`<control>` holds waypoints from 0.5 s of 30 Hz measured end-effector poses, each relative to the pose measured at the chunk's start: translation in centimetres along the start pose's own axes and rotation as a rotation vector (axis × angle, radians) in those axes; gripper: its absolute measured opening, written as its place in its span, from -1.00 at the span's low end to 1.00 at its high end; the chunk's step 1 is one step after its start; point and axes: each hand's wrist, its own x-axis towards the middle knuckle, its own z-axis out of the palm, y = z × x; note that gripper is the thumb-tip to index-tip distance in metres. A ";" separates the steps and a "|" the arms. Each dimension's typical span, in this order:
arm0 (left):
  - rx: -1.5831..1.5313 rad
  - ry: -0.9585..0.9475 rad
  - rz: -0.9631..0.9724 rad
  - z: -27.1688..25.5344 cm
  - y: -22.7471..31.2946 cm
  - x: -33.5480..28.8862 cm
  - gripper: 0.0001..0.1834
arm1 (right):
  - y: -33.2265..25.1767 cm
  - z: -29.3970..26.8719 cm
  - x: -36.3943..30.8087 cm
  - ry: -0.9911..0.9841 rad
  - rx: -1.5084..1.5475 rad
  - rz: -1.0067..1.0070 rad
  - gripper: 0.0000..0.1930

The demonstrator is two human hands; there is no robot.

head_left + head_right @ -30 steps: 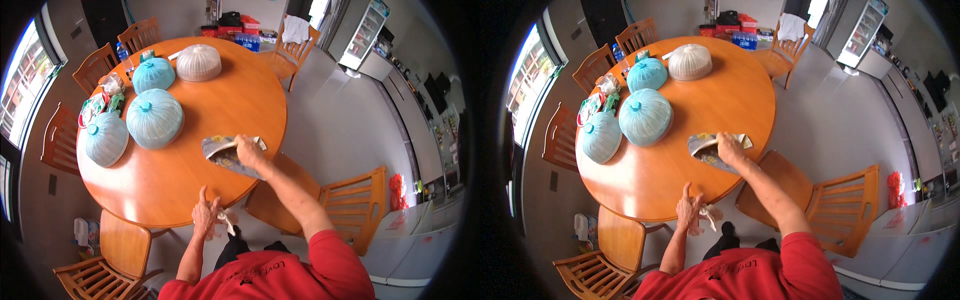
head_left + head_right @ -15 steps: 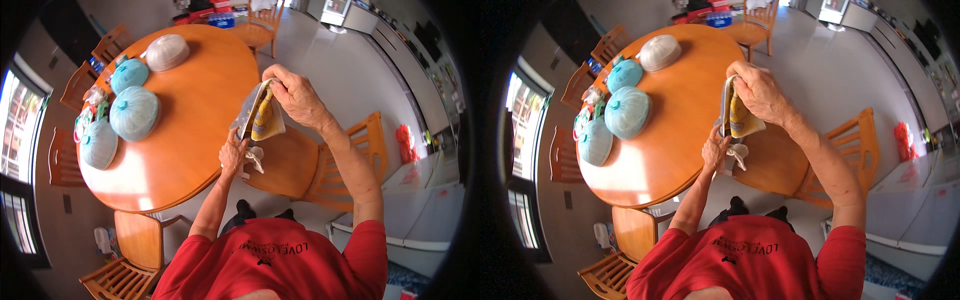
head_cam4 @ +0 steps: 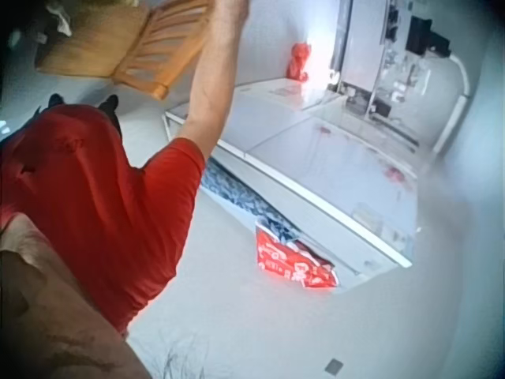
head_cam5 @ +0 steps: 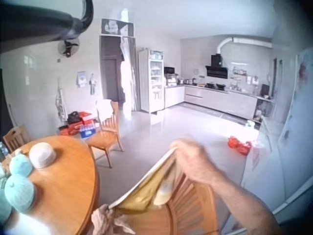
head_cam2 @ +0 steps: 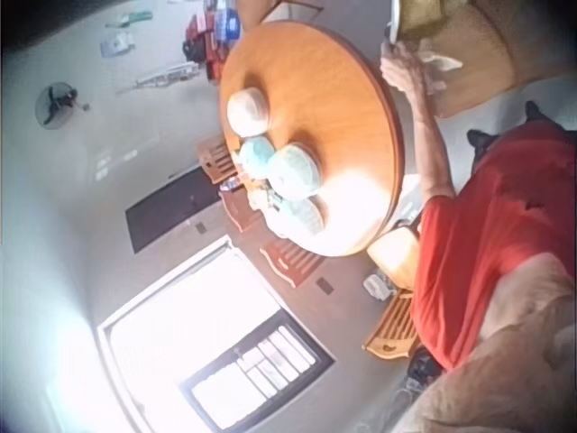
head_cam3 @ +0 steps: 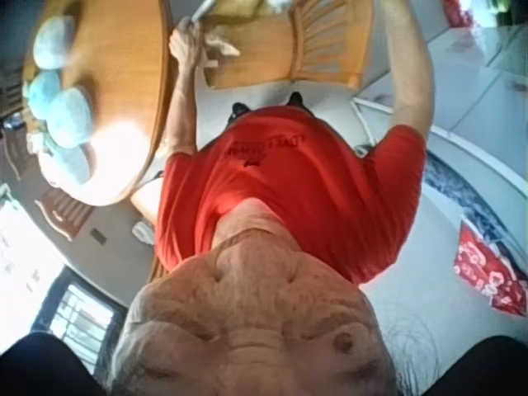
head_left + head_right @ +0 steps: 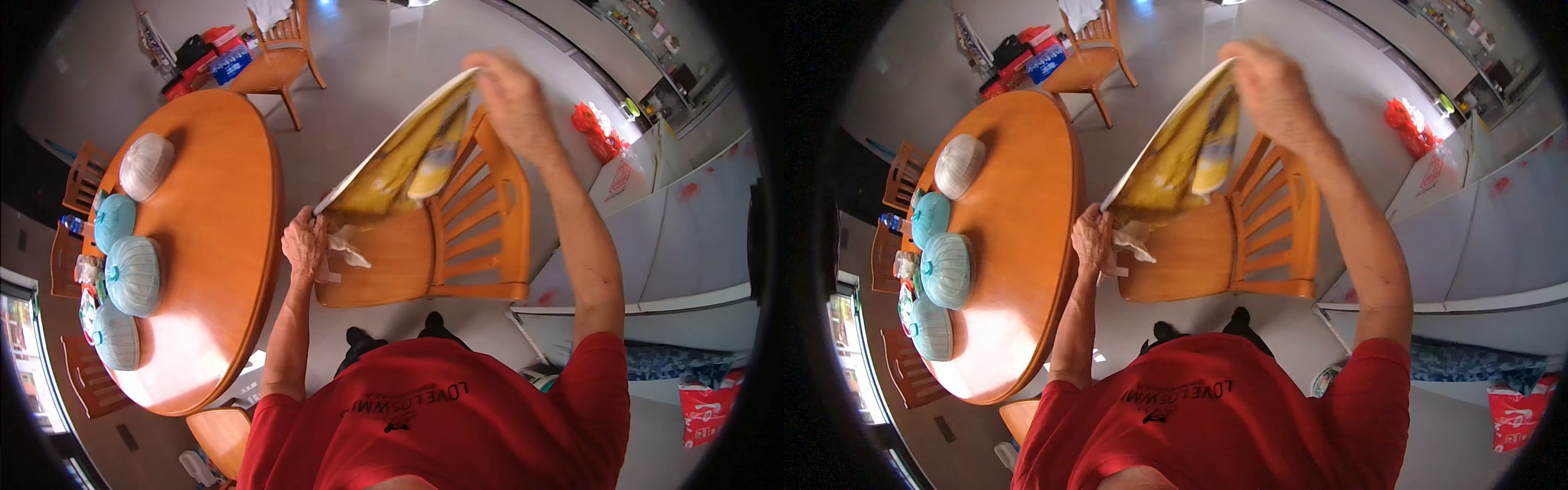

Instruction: The person wipes a round wooden dining table and several wooden chairs using a white cloth. They lift and wipe under food covers on the table, then move to clean the chairs individually, including the backrests and seats, before returning to wipe the table surface again.

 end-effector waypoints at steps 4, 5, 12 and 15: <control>-0.265 0.026 0.155 1.5 8.2 -1.6 -0.77 | 5.7 -9.7 -3.9 0.243 -0.111 0.044 -0.83; -0.245 0.005 0.267 1.9 10.6 -2.6 -0.78 | 6.6 -11.8 -5.8 0.269 -0.154 0.136 -0.83; 0.004 -0.471 0.416 9.9 13.6 -10.9 -0.68 | 17.6 -18.6 -27.7 0.078 -0.154 0.765 -0.83; -0.002 -0.682 0.142 12.3 10.3 -14.0 -0.58 | 14.0 -15.0 -28.9 -0.338 -0.264 0.960 -0.76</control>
